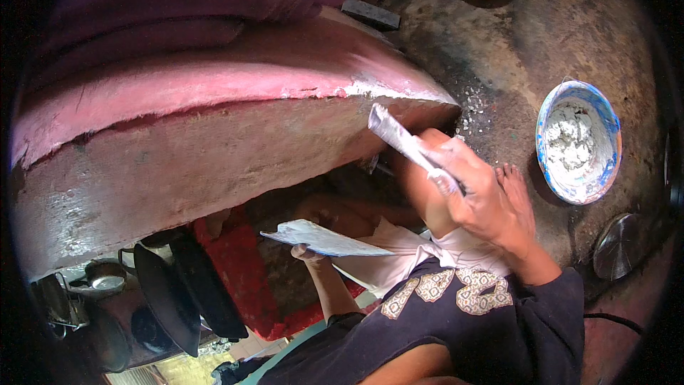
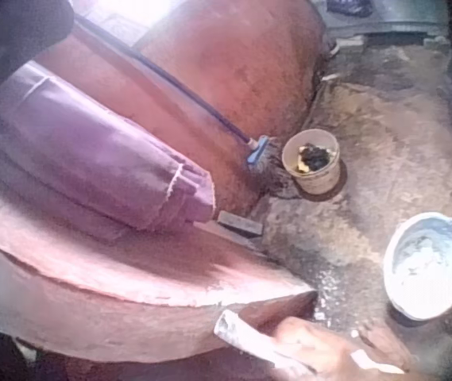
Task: The person applies a white plaster or putty substance to a pink-painted wall edge using a putty knife and a plastic trowel, then uses their hands to smooth the material over the surface.
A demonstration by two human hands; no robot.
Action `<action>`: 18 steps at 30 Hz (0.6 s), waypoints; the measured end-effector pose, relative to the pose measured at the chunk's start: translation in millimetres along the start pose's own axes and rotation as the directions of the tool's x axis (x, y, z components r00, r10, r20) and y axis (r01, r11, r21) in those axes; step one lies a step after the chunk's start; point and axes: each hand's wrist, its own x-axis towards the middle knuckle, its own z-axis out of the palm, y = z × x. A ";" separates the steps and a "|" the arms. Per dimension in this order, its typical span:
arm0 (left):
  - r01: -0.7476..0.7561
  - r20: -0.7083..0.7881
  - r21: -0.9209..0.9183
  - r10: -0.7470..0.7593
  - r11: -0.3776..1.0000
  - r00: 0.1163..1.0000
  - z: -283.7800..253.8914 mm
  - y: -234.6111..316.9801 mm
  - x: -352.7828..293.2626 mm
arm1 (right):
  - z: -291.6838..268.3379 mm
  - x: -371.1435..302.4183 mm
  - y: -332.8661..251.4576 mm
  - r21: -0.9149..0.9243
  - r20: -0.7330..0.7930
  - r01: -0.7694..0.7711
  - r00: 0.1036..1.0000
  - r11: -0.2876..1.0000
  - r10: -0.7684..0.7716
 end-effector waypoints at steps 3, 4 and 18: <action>0.000 0.002 -0.005 0.000 1.000 1.000 -1.9 -2.1 -1.4 | -20.9 11.4 3.5 0.011 0.076 -0.191 0.979 0.981 0.190; -0.002 0.004 -0.005 0.002 1.000 1.000 -2.4 -3.5 -1.8 | -24.7 18.0 8.0 0.001 0.053 -0.204 0.978 0.979 0.204; -0.003 -0.065 0.019 0.005 1.000 0.998 -0.9 1.4 -0.7 | -59.7 36.8 -5.8 -0.176 0.366 0.061 0.931 0.983 0.008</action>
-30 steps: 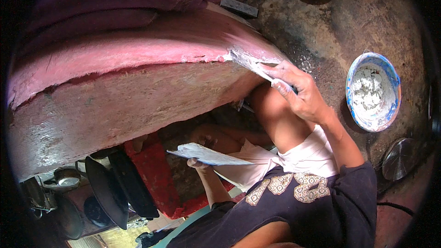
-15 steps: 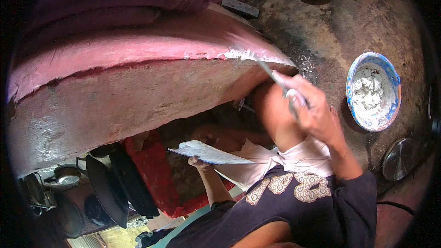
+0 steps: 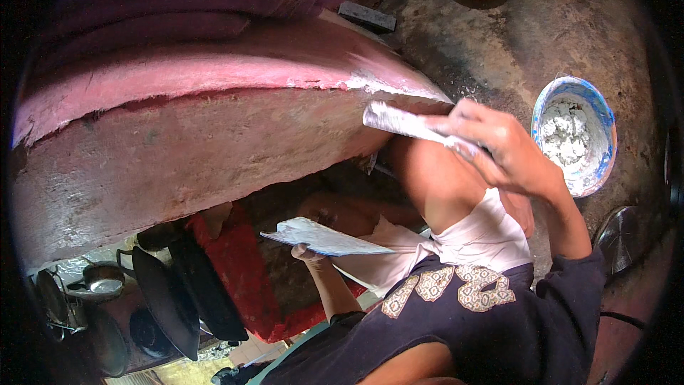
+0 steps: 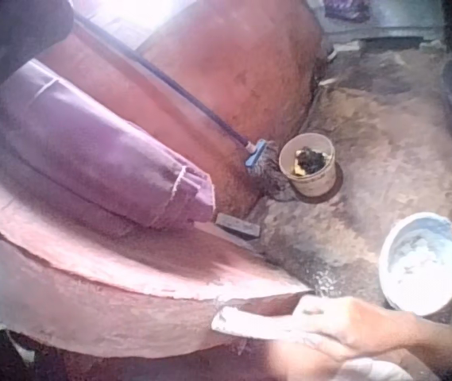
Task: The person applies a white plaster or putty substance to a pink-painted wall edge using a putty knife and a plastic trowel, then uses their hands to smooth the material over the surface.
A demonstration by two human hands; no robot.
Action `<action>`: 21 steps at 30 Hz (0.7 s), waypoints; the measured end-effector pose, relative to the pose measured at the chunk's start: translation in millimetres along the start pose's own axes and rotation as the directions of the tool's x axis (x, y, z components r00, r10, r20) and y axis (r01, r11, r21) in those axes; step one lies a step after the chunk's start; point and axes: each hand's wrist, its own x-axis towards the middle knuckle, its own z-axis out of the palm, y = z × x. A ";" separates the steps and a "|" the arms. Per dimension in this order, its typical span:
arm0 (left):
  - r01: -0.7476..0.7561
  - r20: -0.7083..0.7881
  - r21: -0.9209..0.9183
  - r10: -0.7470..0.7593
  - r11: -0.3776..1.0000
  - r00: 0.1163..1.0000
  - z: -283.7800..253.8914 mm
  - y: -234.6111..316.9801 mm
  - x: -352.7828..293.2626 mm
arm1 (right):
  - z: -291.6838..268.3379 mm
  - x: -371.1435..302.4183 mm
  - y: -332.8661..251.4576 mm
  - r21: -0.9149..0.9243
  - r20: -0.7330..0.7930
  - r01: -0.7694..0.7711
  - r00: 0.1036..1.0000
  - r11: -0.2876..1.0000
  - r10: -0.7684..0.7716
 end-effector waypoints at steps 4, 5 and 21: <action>0.002 -0.031 0.017 -0.002 1.000 1.000 1.9 1.7 -0.6 | 7.9 -7.1 -4.1 -0.005 -0.185 -0.072 0.980 0.997 0.070; 0.001 -0.036 0.022 0.000 1.000 0.999 2.6 1.9 -0.8 | 11.2 -4.0 -0.6 0.009 -0.251 -0.071 0.965 0.997 0.071; -0.021 -0.261 0.168 0.065 0.986 0.963 8.7 2.1 1.2 | -7.6 -85.1 25.7 0.720 -0.191 -0.312 0.770 0.620 0.609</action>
